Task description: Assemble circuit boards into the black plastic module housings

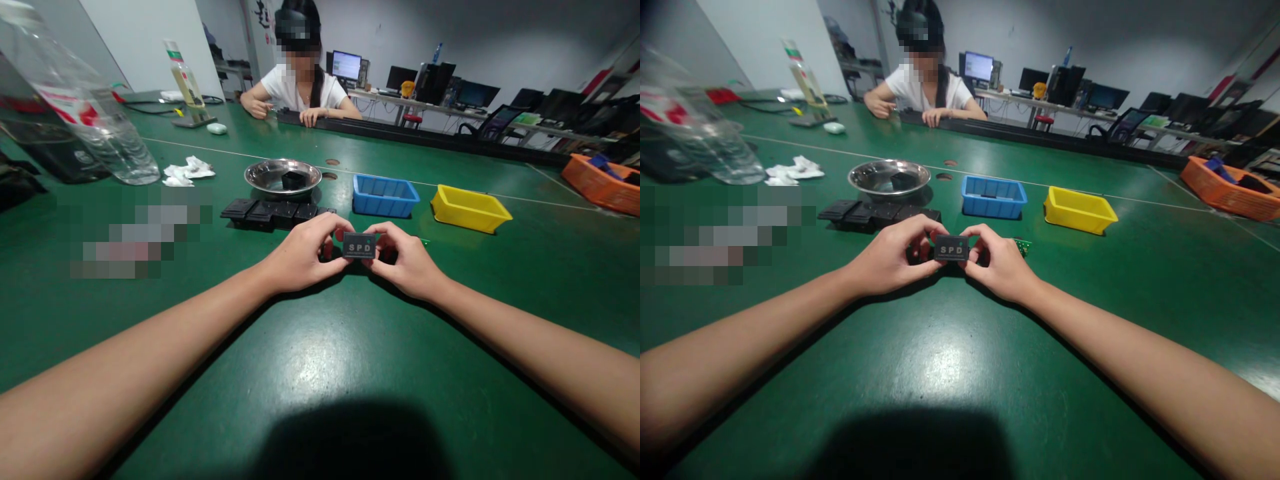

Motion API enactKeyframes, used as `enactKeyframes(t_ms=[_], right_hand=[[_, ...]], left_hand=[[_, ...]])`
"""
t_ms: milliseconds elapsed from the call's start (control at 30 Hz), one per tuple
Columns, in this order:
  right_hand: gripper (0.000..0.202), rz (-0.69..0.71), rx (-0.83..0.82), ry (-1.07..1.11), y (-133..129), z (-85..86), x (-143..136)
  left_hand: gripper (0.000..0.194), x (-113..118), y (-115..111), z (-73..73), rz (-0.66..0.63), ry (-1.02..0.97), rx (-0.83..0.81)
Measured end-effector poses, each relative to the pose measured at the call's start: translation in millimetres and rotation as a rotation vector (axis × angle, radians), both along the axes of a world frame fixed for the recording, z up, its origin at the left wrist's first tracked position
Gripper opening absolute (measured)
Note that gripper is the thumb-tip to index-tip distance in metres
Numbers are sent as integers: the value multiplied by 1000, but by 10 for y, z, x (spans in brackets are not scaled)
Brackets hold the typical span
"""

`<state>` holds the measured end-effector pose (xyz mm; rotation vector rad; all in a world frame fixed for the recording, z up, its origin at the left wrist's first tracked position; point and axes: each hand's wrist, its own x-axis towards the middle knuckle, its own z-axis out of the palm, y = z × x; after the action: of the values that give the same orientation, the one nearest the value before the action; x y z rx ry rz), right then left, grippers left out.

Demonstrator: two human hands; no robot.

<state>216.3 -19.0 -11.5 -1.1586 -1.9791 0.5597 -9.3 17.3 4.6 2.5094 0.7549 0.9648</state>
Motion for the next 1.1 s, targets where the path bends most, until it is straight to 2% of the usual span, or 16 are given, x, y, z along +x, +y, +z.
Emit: enactKeyframes(t_ms=[1100], right_hand=[[34,-4,-2,-4,-2,-8,2]], left_hand=[[27,0,-2,-3,12,15,-1]])
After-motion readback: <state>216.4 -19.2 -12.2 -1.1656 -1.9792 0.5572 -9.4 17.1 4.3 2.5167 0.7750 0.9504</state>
